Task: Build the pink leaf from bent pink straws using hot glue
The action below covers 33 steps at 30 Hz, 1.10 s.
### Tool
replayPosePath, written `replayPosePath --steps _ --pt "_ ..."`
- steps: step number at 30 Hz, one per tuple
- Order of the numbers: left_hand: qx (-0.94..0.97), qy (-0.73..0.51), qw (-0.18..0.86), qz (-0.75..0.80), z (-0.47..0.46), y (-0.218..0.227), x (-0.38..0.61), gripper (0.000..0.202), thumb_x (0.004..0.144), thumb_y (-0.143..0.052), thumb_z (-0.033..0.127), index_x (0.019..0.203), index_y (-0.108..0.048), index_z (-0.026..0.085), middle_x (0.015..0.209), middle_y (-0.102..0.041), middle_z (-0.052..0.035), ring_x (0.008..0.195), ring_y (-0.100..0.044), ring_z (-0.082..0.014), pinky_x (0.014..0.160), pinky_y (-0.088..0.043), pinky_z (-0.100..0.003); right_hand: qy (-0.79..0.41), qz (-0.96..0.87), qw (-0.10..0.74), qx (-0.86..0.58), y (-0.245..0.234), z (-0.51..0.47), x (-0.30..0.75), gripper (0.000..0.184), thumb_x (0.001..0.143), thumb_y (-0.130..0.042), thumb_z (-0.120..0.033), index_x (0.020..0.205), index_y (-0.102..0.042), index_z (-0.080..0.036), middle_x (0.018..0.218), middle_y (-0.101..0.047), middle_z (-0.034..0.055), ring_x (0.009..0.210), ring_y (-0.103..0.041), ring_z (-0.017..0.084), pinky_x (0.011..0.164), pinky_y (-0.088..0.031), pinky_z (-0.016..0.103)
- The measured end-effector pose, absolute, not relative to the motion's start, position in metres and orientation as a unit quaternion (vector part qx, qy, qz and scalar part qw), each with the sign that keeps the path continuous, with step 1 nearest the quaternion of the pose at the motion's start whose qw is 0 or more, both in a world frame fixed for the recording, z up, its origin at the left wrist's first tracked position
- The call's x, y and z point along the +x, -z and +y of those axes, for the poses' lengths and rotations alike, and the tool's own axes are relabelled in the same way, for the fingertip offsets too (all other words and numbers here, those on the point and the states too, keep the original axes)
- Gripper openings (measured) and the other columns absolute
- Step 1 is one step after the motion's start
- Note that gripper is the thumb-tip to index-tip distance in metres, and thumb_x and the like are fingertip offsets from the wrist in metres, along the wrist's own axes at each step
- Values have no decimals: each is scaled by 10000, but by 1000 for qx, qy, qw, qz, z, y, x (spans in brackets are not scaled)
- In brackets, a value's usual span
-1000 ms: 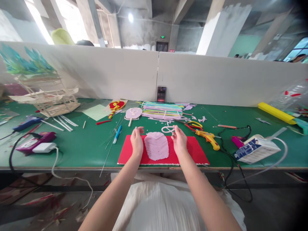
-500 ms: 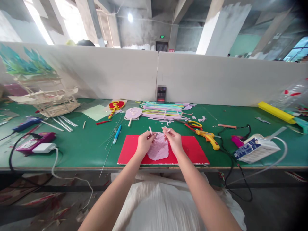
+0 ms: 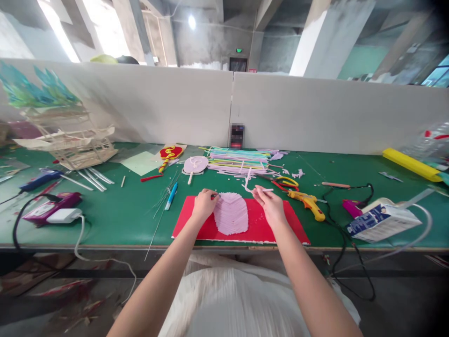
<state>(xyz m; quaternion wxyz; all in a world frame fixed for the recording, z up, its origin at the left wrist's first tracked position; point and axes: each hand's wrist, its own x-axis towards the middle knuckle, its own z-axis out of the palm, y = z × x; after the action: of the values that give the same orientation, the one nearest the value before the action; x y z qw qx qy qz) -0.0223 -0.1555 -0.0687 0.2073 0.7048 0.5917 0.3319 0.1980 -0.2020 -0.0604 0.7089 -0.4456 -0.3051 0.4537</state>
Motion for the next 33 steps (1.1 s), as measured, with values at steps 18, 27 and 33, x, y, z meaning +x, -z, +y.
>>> replayPosePath --steps 18,27,33 --pt "713 -376 218 550 -149 80 -27 291 786 -444 98 893 -700 189 1031 -663 -94 974 -610 -228 929 -455 -375 -420 -357 657 -515 67 -228 225 339 645 -744 -450 831 -646 -184 745 -717 41 762 -687 196 732 -557 329" --pt "751 -349 162 537 -169 87 -38 310 792 -423 61 912 -685 176 1079 -628 -106 1013 -593 -235 956 -446 -386 -375 -410 623 -551 82 -227 229 340 656 -717 -486 806 -644 -190 759 -729 55 810 -689 232 800 -522 366" --pt "732 -371 171 545 -182 85 -39 257 816 -446 92 947 -649 178 1048 -636 -98 997 -592 -233 931 -448 -382 -379 -408 623 -549 80 -230 227 427 658 -722 -469 967 -639 -186 749 -726 53 783 -687 228 803 -520 376"
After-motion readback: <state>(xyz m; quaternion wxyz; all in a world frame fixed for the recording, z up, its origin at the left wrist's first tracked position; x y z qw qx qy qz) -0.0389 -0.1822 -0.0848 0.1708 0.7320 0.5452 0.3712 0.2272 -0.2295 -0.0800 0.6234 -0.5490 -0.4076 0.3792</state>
